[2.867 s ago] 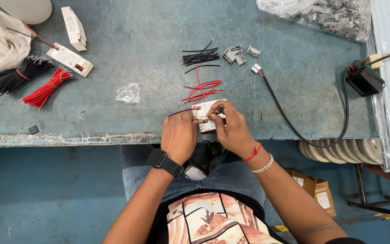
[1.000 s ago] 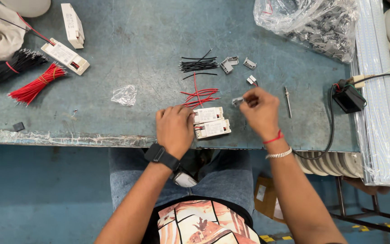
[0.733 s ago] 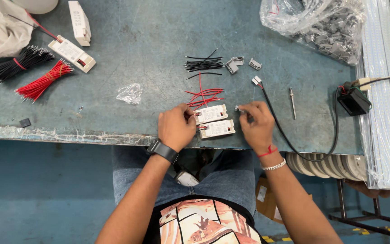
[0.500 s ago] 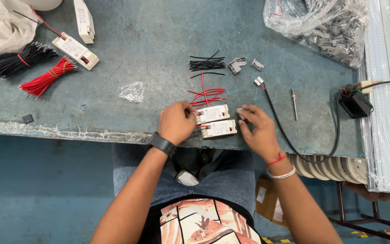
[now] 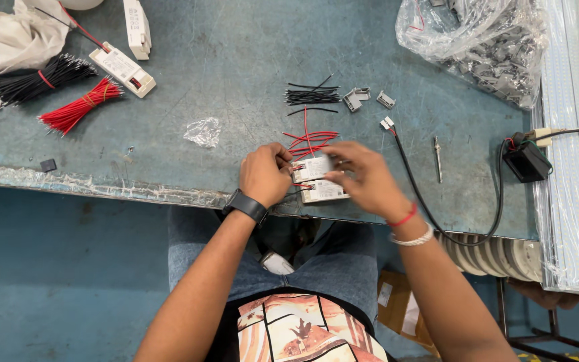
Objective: The person assembles electrical components by inserting colored wires into small white plastic modules, securing them by hand or using a small metal tool, and grouping the finished modules on a workstation table.
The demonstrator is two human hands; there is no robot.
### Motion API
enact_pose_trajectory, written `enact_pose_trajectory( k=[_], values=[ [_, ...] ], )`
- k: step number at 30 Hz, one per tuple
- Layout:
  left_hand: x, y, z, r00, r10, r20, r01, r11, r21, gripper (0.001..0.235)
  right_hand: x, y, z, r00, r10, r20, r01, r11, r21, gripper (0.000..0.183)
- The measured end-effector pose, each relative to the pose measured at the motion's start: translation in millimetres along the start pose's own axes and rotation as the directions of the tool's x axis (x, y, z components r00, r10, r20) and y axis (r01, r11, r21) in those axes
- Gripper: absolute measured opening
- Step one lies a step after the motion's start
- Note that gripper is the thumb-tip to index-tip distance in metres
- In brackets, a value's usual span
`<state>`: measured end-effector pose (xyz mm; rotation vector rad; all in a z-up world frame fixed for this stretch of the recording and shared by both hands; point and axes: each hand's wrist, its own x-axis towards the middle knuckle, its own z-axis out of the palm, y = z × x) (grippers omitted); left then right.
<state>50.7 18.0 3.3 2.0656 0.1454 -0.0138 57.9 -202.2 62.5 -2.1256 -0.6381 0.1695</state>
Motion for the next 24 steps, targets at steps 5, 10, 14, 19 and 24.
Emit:
enact_pose_trajectory(
  k=[5,10,14,19,24],
  values=[
    [-4,3,-2,1.000,-0.002,-0.022,0.001,1.000,-0.029,0.014,25,-16,26,0.983,-0.099,0.158,0.137,0.957,-0.256,0.048],
    [-5,-3,-1,0.998,0.050,-0.038,-0.052,0.998,-0.047,0.015,31,-14,29,0.940,-0.258,0.221,0.325,0.872,-0.365,0.053],
    [-5,-7,1,0.998,0.063,-0.022,-0.064,0.994,-0.092,0.015,30,-16,31,0.948,-0.231,0.221,0.302,0.870,-0.389,0.053],
    [-8,-8,0,0.998,0.067,-0.010,-0.068,0.991,-0.112,0.019,30,-17,30,0.948,-0.221,0.231,0.301,0.858,-0.415,0.046],
    [-10,-10,1,0.997,0.077,-0.021,-0.079,0.993,-0.092,0.018,29,-17,38,0.962,-0.194,0.190,0.261,0.856,-0.446,0.045]
  ],
)
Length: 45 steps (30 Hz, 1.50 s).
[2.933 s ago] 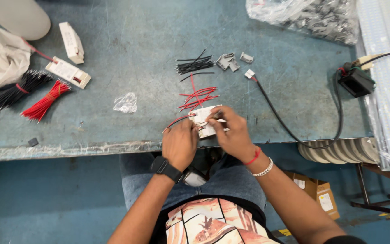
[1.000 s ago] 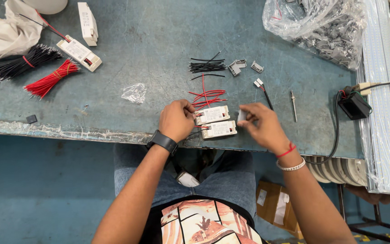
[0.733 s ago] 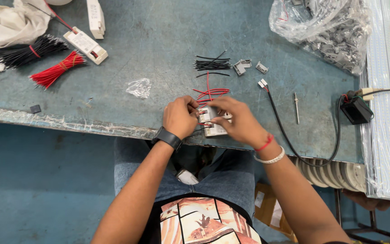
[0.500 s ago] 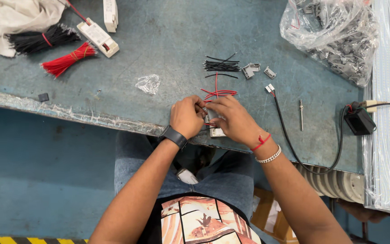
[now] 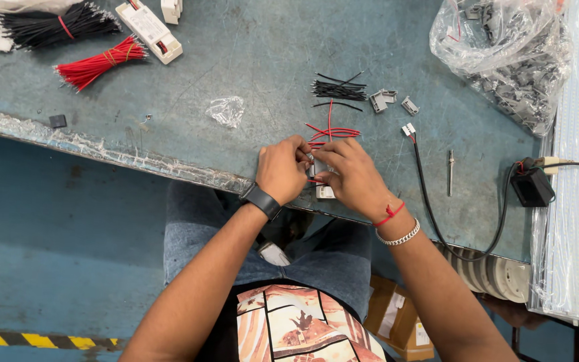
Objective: The person assembles electrical components by inserting colored wires into small white plastic modules, securing them by hand or using a small metal tool, and grouping the finished modules on a workstation table.
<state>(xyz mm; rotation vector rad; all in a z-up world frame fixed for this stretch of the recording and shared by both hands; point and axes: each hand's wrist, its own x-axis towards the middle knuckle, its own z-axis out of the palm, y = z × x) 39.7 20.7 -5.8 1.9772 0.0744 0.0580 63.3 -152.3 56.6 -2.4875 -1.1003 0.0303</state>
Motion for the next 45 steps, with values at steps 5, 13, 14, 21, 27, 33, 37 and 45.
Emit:
enact_pose_trajectory(
  k=[5,13,14,21,27,33,37,45],
  values=[
    [0,-3,1,1.000,0.018,-0.006,-0.018,1.000,0.013,0.021,5,-1,-2,0.999,0.045,0.014,-0.045,0.998,0.032,0.042],
    [0,15,-8,0.998,-0.056,0.010,0.057,0.996,-0.074,0.029,24,8,-10,0.969,0.196,0.149,-0.226,0.948,0.225,0.041],
    [0,18,-9,0.998,-0.058,0.016,0.060,0.992,-0.112,0.030,25,7,-12,0.954,0.254,0.159,-0.284,0.936,0.209,0.043],
    [-3,73,-31,0.992,0.126,-0.027,-0.128,0.940,-0.318,0.039,-2,-8,-38,0.953,0.261,-0.153,-0.177,0.891,0.418,0.048],
    [-28,130,-53,0.876,0.442,-0.194,-0.476,0.720,-0.505,0.098,-43,-31,-68,0.870,0.379,-0.317,0.154,0.402,0.902,0.046],
    [-62,153,-21,0.873,0.462,-0.154,-0.468,0.705,-0.534,0.086,-74,-66,-53,0.875,0.407,-0.264,0.123,0.341,0.932,0.052],
    [-77,148,-16,0.867,0.480,-0.130,-0.475,0.723,-0.502,0.083,-82,-62,-52,0.925,0.293,-0.244,0.196,0.184,0.963,0.057],
    [-89,158,-18,0.899,0.422,-0.116,-0.420,0.759,-0.498,0.088,-83,-80,-51,0.877,0.368,-0.309,0.191,0.323,0.927,0.058]
  ],
)
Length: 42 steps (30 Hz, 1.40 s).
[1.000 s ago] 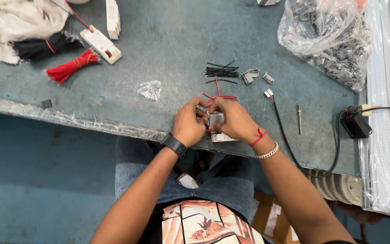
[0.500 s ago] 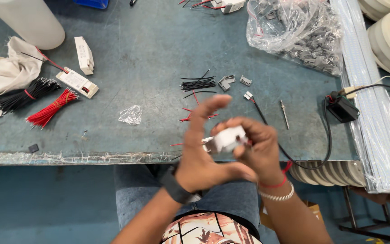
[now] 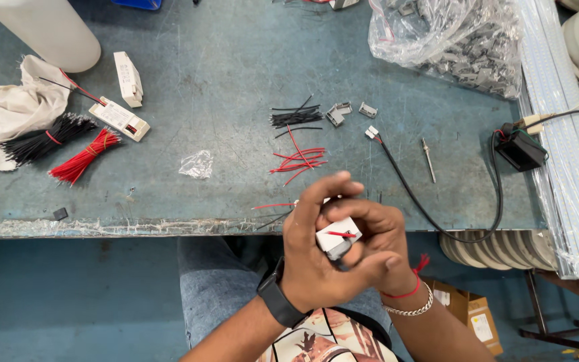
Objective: The person assembles electrical components by inserting colored wires into small white plastic modules, securing them by hand or using a small metal tool, and grouping the finished modules on a workstation table.
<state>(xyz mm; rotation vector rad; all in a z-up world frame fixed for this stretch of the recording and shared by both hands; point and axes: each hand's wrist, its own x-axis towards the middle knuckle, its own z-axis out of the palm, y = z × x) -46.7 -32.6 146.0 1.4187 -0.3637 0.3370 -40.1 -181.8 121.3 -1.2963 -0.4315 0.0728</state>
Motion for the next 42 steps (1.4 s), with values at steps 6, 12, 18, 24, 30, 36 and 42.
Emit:
enact_pose_trajectory(
  k=[6,12,18,24,30,36,42],
  values=[
    [-6,11,5,0.999,0.022,0.027,-0.021,1.000,-0.019,0.076,-13,-4,9,0.990,-0.074,-0.122,0.070,0.997,-0.041,0.068],
    [-13,10,15,0.993,0.112,-0.033,-0.108,0.988,0.107,0.050,-25,2,11,0.961,-0.068,-0.268,0.049,0.996,-0.075,0.062],
    [-7,7,13,0.997,-0.027,-0.067,0.031,0.998,0.063,0.052,-21,10,8,0.971,-0.015,-0.237,-0.038,0.975,-0.219,0.052],
    [-5,-12,3,0.973,-0.211,-0.095,0.180,0.949,-0.260,0.045,-9,27,1,0.986,0.161,-0.048,-0.138,0.938,0.316,0.046],
    [0,-71,-11,0.873,-0.348,-0.343,0.274,0.930,-0.247,0.029,-4,40,29,0.968,0.249,-0.042,-0.250,0.967,-0.042,0.070],
    [-7,-107,-46,0.876,-0.429,-0.220,0.432,0.901,-0.033,0.041,10,64,4,0.965,0.263,0.018,-0.189,0.739,-0.647,0.052],
    [-5,-123,-76,0.850,-0.314,-0.423,0.438,0.867,0.236,0.048,150,102,-106,0.991,0.081,0.108,0.057,0.474,-0.879,0.056]
  ],
)
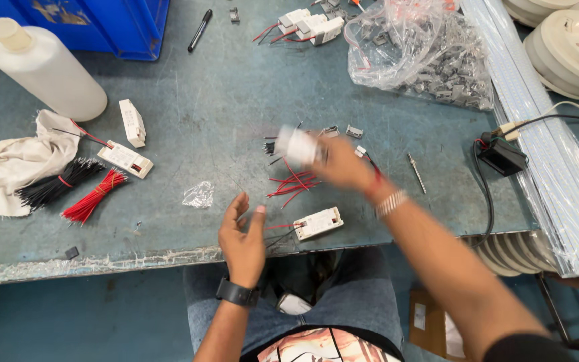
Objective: The person assembles electrical components by inserting colored wires into small white plastic modules, securing them by hand or using a small metal tool, and grouping the finished modules on a workstation table.
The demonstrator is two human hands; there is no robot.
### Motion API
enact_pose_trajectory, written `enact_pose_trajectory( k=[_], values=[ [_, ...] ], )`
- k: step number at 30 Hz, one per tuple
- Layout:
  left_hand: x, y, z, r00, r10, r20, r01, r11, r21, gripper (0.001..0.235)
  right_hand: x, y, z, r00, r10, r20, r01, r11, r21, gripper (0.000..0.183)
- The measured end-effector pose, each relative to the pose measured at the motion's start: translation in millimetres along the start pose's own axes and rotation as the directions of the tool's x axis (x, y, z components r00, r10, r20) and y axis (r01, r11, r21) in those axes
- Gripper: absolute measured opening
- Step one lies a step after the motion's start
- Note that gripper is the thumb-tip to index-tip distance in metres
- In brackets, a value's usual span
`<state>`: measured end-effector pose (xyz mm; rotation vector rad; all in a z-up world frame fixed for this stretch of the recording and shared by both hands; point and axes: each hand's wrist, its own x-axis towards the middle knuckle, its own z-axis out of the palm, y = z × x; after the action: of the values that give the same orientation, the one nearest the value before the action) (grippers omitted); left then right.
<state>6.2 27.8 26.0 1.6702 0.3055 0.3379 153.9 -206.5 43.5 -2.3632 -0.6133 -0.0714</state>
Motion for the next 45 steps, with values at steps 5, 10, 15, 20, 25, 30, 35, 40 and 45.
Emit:
enact_pose_trajectory(
  k=[5,10,15,20,25,30,35,40,45],
  values=[
    [-15,9,0,0.980,0.068,0.186,-0.106,0.973,0.204,0.037,61,49,-43,0.938,-0.094,-0.335,0.027,0.979,-0.200,0.071],
    [-14,12,6,0.902,0.100,0.419,-0.288,0.863,0.414,0.024,19,62,-30,0.932,0.089,-0.351,-0.121,0.990,-0.069,0.033],
    [-9,6,19,0.861,0.103,0.497,-0.393,0.754,0.525,0.017,-31,40,-10,0.953,0.090,-0.288,-0.109,0.993,-0.051,0.030],
    [-9,-5,26,0.821,0.050,0.569,-0.455,0.658,0.599,0.021,-34,8,22,0.994,0.051,-0.094,-0.061,0.992,-0.106,0.033],
    [-9,-14,30,0.824,-0.018,0.566,-0.357,0.760,0.543,0.020,-10,50,20,0.944,-0.079,-0.321,-0.056,0.919,-0.391,0.030],
    [-2,-32,42,0.840,-0.066,0.539,-0.296,0.776,0.556,0.019,7,103,12,0.978,0.169,-0.121,-0.206,0.734,-0.647,0.042],
    [6,-53,51,0.854,-0.098,0.511,-0.246,0.790,0.562,0.018,10,98,19,0.994,0.065,-0.090,-0.108,0.753,-0.650,0.063],
    [7,-53,53,0.850,-0.135,0.510,-0.220,0.788,0.575,0.016,15,97,32,0.999,0.048,-0.021,-0.051,0.828,-0.558,0.045],
    [6,-50,53,0.851,-0.130,0.508,-0.224,0.786,0.577,0.017,11,85,32,0.988,0.141,-0.067,-0.156,0.867,-0.474,0.026]
  ],
)
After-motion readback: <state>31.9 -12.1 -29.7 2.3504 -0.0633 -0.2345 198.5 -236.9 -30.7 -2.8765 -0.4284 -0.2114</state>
